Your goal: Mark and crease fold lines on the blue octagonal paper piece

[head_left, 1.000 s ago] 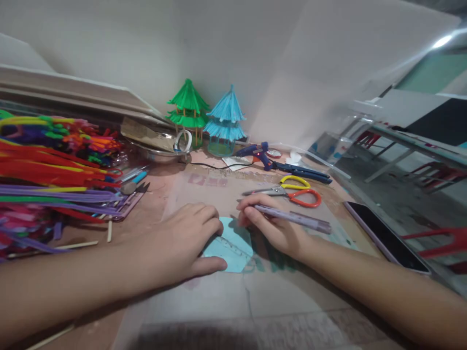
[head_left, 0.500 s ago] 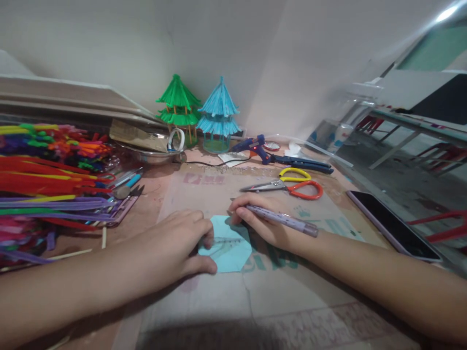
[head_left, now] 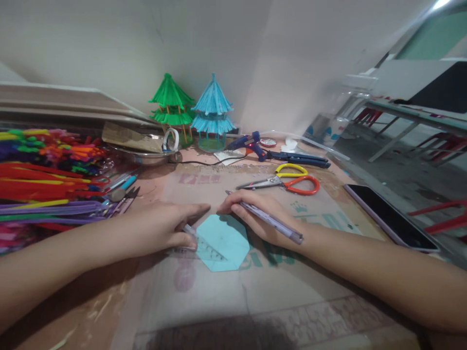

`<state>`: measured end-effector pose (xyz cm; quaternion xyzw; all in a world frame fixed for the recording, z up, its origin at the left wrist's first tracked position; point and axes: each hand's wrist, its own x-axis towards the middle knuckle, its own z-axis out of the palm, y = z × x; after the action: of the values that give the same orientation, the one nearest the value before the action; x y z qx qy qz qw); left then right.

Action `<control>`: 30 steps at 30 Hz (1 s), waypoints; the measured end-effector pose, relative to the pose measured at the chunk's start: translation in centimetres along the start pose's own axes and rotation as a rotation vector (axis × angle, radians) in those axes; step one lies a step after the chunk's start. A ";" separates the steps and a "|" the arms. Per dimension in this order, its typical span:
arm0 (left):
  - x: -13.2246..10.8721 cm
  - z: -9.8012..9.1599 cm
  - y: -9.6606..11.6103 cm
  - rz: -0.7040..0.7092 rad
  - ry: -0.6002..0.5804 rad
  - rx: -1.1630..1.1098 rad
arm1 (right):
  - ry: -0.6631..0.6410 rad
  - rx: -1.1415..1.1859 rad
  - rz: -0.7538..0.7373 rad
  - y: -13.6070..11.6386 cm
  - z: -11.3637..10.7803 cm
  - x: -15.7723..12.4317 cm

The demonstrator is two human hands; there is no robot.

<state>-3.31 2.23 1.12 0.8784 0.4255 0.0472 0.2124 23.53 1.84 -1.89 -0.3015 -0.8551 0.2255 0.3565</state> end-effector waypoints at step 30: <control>-0.2 2.2 1.4 0.140 0.258 -0.039 | 0.014 0.159 0.151 -0.6 0.0 0.1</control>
<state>-1.84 0.54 -0.24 0.8882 0.3859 0.1828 0.1693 23.29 1.47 -1.47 -0.3372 -0.8069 0.3168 0.3673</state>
